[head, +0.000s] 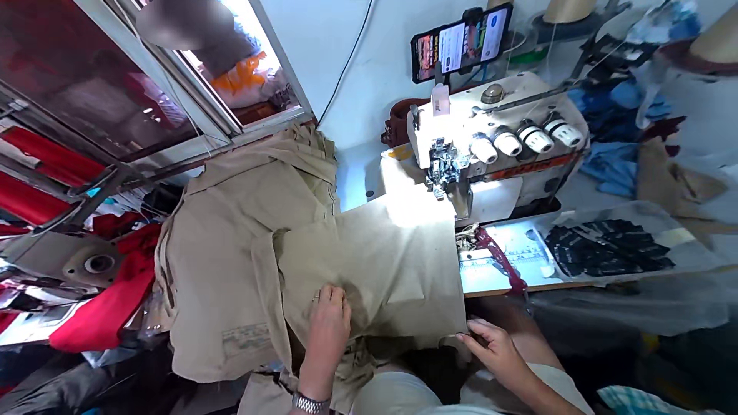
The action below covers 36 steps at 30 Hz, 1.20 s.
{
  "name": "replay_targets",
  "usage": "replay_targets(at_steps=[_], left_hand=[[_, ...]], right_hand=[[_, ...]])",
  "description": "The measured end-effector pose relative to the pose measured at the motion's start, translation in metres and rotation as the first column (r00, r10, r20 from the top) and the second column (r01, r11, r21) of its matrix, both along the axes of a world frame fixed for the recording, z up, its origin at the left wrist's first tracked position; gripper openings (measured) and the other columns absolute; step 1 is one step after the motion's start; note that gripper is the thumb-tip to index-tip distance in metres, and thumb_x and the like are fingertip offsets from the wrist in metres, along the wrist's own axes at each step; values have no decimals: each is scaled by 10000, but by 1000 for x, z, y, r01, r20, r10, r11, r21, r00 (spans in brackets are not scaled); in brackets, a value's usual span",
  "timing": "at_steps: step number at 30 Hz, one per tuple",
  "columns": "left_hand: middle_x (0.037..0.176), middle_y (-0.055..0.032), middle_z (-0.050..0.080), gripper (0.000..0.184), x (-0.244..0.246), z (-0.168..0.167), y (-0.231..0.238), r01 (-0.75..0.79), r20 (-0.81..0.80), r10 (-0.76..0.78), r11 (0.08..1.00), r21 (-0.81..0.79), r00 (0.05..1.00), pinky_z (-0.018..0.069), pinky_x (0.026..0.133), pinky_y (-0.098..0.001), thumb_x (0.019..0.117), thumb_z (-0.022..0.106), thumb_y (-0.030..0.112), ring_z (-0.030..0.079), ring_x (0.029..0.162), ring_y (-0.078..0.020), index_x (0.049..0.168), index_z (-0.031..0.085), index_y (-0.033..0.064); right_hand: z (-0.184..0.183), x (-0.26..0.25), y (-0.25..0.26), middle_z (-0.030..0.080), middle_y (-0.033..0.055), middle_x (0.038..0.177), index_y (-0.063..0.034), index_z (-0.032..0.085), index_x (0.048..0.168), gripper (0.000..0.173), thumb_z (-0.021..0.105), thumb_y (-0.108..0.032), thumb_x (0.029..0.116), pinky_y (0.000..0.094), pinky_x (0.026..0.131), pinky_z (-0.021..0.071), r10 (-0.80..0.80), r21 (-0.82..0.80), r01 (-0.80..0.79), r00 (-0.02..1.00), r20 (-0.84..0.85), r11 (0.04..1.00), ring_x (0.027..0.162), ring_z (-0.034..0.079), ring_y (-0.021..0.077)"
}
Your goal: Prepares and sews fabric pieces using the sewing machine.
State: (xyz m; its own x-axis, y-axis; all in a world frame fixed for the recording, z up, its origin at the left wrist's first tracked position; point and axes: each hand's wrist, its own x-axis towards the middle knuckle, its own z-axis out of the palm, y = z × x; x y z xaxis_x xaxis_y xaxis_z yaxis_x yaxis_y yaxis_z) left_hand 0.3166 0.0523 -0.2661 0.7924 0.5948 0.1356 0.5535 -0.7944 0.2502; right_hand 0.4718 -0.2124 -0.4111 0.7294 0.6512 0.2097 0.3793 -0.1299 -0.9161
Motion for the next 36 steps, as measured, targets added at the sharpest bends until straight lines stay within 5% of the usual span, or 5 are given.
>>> replay_targets(at_steps=[14, 19, 24, 29, 36], left_hand=[[1036, -253, 681, 153, 11, 7, -8, 38, -39, -37, 999, 34, 999, 552, 886, -545, 951, 619, 17, 684, 976, -409, 1023, 707, -86], [1008, -232, 697, 171, 3, 20, 3, -85, 22, 86, 995, -57, 996, 555, 873, -536, 972, 607, 40, 695, 936, -370, 1071, 693, -71], [962, -217, 683, 133, -11, 24, 22, -134, 75, 134, 991, -8, 988, 557, 833, -530, 961, 618, 17, 683, 892, -355, 1035, 684, -71], [971, -199, 688, 149, -6, 10, 29, -111, 70, 113, 993, -38, 991, 560, 832, -492, 976, 589, 23, 686, 885, -329, 1054, 687, -58], [914, -203, 674, 118, -7, -3, 34, -56, 172, 55, 998, 1, 984, 566, 772, -495, 947, 613, 9, 677, 818, -335, 999, 684, -68]], right_hand=[[17, -5, 11, 652, 225, 1302, 8, 622, 1363, 494, 620, -309, 985, 479, 1124, 422, 62, -186, -90, 987, -150, 979, 1275, 587, 331], [47, 6, 34, 645, 306, 1233, 90, 641, 1205, 542, 505, -417, 1070, 591, 1056, 442, 188, -767, -304, 953, -238, 565, 1230, 600, 447], [26, 5, 32, 330, 326, 1580, 85, 530, 1405, 494, 602, -208, 1014, 589, 1196, 271, 387, -909, -242, 917, -100, 339, 1478, 312, 471], [28, -10, 22, 414, 319, 1535, 76, 615, 1317, 392, 598, -124, 981, 663, 1219, 117, 604, -959, -280, 770, -204, 33, 1505, 244, 486], [44, 7, 22, 644, 304, 1205, 66, 597, 1286, 566, 702, -378, 951, 553, 1036, 479, 4, -398, -32, 998, -70, 917, 1166, 619, 454]])
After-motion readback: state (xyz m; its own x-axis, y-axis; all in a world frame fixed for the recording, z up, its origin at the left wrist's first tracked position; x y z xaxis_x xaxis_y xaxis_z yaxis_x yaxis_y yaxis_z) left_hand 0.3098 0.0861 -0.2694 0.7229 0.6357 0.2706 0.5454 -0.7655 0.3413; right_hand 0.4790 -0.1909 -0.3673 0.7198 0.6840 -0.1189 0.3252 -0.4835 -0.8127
